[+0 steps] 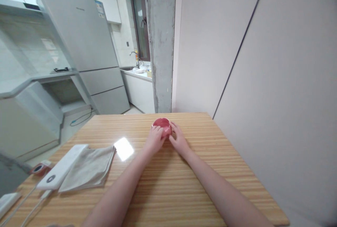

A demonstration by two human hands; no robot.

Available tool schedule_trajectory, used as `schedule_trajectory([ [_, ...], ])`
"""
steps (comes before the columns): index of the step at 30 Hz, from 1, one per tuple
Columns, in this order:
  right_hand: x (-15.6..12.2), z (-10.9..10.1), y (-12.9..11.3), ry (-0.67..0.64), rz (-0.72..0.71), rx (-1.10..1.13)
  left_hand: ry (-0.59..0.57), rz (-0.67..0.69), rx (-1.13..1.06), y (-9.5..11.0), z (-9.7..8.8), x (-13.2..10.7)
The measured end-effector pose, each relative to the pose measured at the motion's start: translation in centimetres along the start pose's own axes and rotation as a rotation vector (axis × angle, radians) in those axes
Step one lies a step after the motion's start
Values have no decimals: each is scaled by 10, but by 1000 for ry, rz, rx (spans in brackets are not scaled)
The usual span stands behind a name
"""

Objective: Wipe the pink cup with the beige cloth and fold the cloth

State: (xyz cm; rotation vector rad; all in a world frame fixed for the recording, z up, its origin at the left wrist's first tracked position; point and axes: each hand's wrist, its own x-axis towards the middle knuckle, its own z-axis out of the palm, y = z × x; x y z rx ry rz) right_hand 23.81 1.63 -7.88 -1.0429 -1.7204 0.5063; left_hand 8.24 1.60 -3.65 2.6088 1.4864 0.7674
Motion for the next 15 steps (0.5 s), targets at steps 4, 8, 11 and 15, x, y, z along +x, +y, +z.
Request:
schedule_trajectory([
  [4, -2, 1, -8, -155, -18, -65, -52, 41, -99, -12, 1, -7],
  [8, -3, 2, -10, -158, 26, -48, -86, 83, -120, -17, 3, -10],
  [11, -3, 2, -9, -141, 50, -37, -96, 98, -115, -12, 6, -7],
  [15, -2, 2, -6, -150, 46, -51, -62, 90, -149, -14, -15, -8],
])
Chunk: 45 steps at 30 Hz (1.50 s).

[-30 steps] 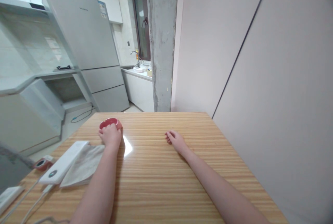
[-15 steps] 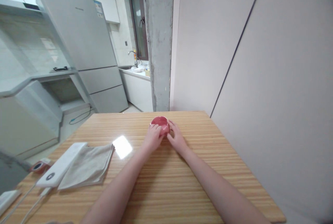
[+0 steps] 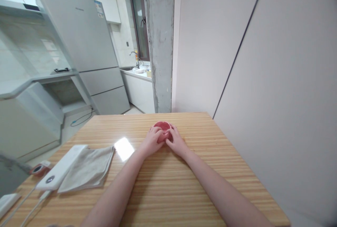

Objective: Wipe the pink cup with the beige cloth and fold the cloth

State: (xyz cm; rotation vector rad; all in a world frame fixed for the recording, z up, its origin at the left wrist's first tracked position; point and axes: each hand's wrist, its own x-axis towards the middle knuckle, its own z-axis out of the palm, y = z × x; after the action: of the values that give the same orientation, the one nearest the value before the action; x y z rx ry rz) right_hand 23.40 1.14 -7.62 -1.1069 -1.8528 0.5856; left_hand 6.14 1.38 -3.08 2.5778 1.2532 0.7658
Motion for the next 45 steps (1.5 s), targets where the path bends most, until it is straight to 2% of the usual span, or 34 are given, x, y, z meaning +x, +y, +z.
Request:
schedule_trajectory([
  [2, 0, 0, 1, 5, -7, -7, 75, -124, -27, -11, -29, -15],
  [4, -1, 1, 2, 19, -13, -6, 200, -412, 7, -29, -65, -44],
  [6, -1, 1, 3, 24, -12, -1, 248, -698, 228, -51, -96, -84],
  [7, -2, 2, 3, 24, -7, 1, 241, -793, 392, -62, -108, -105],
  [9, -2, 2, 3, 19, 12, -2, 116, -877, 620, -77, -119, -141],
  [12, -1, 2, 3, 11, 28, -5, -51, -887, 662, -84, -112, -165],
  [15, -1, 1, 4, 8, 16, -2, -68, -789, 543, -78, -91, -154],
  [19, -1, 1, 4, 4, 16, -6, -122, -458, 213, -59, -62, -122],
  [21, -1, 1, 4, 6, 19, -7, -123, -372, 178, -53, -54, -112],
  [23, -1, 2, 6, 8, 14, -7, -75, -425, 269, -52, -54, -109],
  [25, -1, 2, 7, 9, 11, -9, -62, -569, 376, -56, -60, -110],
  [27, -1, 1, 6, 13, 12, -18, -122, -691, 407, -61, -69, -112],
  [29, -1, -2, 1, 31, -4, -42, -228, -719, 361, -62, -77, -111],
  [32, -1, -10, -14, 66, -92, -74, -314, -593, 250, -48, -81, -98],
  [34, -1, -15, -27, 36, -143, -36, -294, -443, 142, -31, -81, -82],
  [36, -2, -18, -39, -40, -108, 95, -275, -335, -31, -11, -80, -62],
  [38, -3, -20, -48, -105, 12, 289, -213, -276, -272, 8, -77, -42],
  [41, -2, -24, -51, -278, 230, 626, 29, -321, -573, 25, -67, -15],
  [43, 2, -31, -46, -405, 355, 819, 189, -362, -718, 27, -54, -2],
  [44, 5, -35, -42, -403, 405, 895, 271, -376, -781, 26, -45, 2],
  [45, 8, -40, -37, -328, 443, 946, 363, -395, -827, 23, -36, 5],
])
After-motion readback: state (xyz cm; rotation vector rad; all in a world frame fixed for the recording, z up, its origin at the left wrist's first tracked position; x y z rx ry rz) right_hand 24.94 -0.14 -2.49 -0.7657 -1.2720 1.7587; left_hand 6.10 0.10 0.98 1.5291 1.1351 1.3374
